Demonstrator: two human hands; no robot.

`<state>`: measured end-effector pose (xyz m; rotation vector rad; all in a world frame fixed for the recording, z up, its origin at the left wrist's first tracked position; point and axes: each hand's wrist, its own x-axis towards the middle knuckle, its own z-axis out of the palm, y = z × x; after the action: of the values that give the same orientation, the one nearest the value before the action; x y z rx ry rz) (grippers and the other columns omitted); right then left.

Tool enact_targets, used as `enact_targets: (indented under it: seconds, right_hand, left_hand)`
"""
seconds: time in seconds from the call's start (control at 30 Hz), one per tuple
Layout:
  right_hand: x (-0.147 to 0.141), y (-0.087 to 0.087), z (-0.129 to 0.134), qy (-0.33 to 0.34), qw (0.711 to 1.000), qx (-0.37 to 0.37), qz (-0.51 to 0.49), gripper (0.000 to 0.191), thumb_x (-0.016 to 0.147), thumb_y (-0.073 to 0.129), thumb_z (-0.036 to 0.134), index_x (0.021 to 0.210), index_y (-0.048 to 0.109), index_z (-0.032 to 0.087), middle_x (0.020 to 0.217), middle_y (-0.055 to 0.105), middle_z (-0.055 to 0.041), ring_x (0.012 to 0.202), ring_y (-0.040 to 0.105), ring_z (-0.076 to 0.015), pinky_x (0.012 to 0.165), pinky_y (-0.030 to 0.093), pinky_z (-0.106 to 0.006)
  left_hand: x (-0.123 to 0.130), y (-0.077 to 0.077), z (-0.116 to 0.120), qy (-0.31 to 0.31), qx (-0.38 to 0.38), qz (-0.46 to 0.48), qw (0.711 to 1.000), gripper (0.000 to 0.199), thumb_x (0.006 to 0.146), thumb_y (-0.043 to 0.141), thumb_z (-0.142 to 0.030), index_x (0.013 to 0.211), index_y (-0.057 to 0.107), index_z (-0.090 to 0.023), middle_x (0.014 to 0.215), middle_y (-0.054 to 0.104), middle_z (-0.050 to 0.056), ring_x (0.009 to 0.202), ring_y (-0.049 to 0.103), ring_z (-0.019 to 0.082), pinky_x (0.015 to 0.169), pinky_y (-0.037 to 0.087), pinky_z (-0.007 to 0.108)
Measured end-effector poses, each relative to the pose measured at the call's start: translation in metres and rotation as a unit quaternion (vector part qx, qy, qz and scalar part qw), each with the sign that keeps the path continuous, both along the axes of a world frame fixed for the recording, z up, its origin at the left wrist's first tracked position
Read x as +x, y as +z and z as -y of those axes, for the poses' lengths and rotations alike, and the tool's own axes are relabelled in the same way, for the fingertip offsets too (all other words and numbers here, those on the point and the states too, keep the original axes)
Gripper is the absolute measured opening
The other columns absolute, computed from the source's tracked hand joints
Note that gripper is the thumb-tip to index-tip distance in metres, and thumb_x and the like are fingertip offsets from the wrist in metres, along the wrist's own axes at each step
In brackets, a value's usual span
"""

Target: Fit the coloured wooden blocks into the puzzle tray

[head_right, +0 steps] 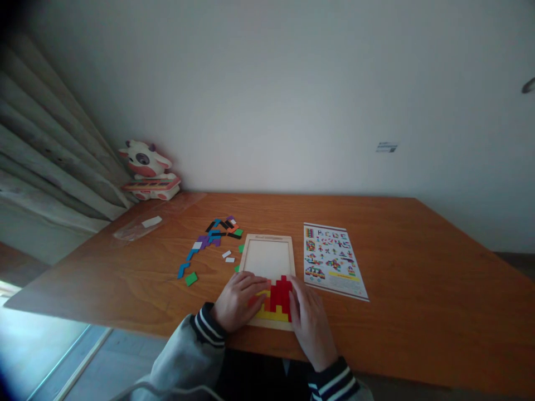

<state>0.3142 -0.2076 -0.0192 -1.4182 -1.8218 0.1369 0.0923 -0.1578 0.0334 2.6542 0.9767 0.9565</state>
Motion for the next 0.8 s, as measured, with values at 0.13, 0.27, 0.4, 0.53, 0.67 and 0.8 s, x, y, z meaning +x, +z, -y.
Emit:
enact_targets:
  seconds: [0.13, 0.27, 0.4, 0.53, 0.67, 0.8]
  right_hand:
    - [0.001, -0.001, 0.008, -0.004, 1.0, 0.003, 0.017, 0.046, 0.101, 0.046, 0.033, 0.145, 0.044, 0.024, 0.141, 0.059, -0.0106, 0.128, 0.058, -0.0262, 0.106, 0.05, -0.049]
    - [0.0, -0.004, 0.014, -0.004, 0.999, 0.011, 0.043, 0.048, 0.099, 0.05, 0.038, 0.145, 0.043, 0.024, 0.143, 0.057, -0.0118, 0.131, 0.055, -0.0286, 0.107, 0.048, -0.051]
    - [0.001, -0.009, 0.014, -0.012, 0.998, 0.017, 0.059, 0.05, 0.099, 0.049, 0.041, 0.145, 0.04, 0.022, 0.143, 0.056, -0.0152, 0.131, 0.054, -0.0303, 0.107, 0.047, -0.054]
    - [0.003, -0.012, 0.012, -0.008, 0.998, 0.01, 0.067, 0.049, 0.1, 0.048, 0.04, 0.145, 0.039, 0.021, 0.142, 0.056, -0.0158, 0.13, 0.054, -0.0294, 0.107, 0.047, -0.053]
    - [0.004, -0.014, 0.011, -0.003, 0.997, 0.016, 0.073, 0.047, 0.101, 0.046, 0.04, 0.145, 0.04, 0.023, 0.14, 0.058, -0.0124, 0.127, 0.056, -0.0267, 0.109, 0.046, -0.05]
    - [0.004, -0.012, 0.011, 0.001, 0.997, 0.024, 0.077, 0.047, 0.101, 0.046, 0.04, 0.144, 0.041, 0.023, 0.141, 0.058, -0.0115, 0.129, 0.055, -0.0263, 0.109, 0.046, -0.049]
  left_hand:
    - [-0.043, 0.008, 0.008, 0.077, -0.036, -0.034, 0.996, 0.027, 0.094, 0.059, -0.029, 0.118, 0.068, -0.022, 0.115, 0.071, 0.009, 0.104, 0.065, 0.025, 0.093, 0.053, 0.042]
    - [-0.091, -0.001, 0.021, 0.089, -0.047, -0.085, 0.991, 0.039, 0.089, 0.067, -0.039, 0.125, 0.065, -0.024, 0.123, 0.068, 0.009, 0.111, 0.063, 0.027, 0.098, 0.052, 0.046]
    - [-0.114, -0.015, 0.03, 0.118, -0.045, -0.077, 0.989, 0.038, 0.089, 0.068, -0.041, 0.122, 0.067, -0.023, 0.123, 0.068, 0.011, 0.112, 0.063, 0.027, 0.1, 0.052, 0.047]
    - [-0.116, -0.027, 0.024, 0.152, -0.033, -0.03, 0.987, 0.022, 0.094, 0.061, -0.032, 0.11, 0.073, -0.022, 0.115, 0.071, 0.009, 0.107, 0.065, 0.024, 0.097, 0.055, 0.043]
    - [-0.117, -0.033, 0.017, 0.153, -0.028, -0.009, 0.988, 0.025, 0.097, 0.058, -0.033, 0.115, 0.071, -0.022, 0.109, 0.073, 0.009, 0.1, 0.067, 0.023, 0.092, 0.057, 0.04]
    - [-0.118, -0.037, 0.018, 0.153, -0.02, 0.002, 0.988, 0.027, 0.098, 0.057, -0.035, 0.119, 0.069, -0.022, 0.103, 0.074, 0.008, 0.094, 0.068, 0.023, 0.089, 0.057, 0.039]
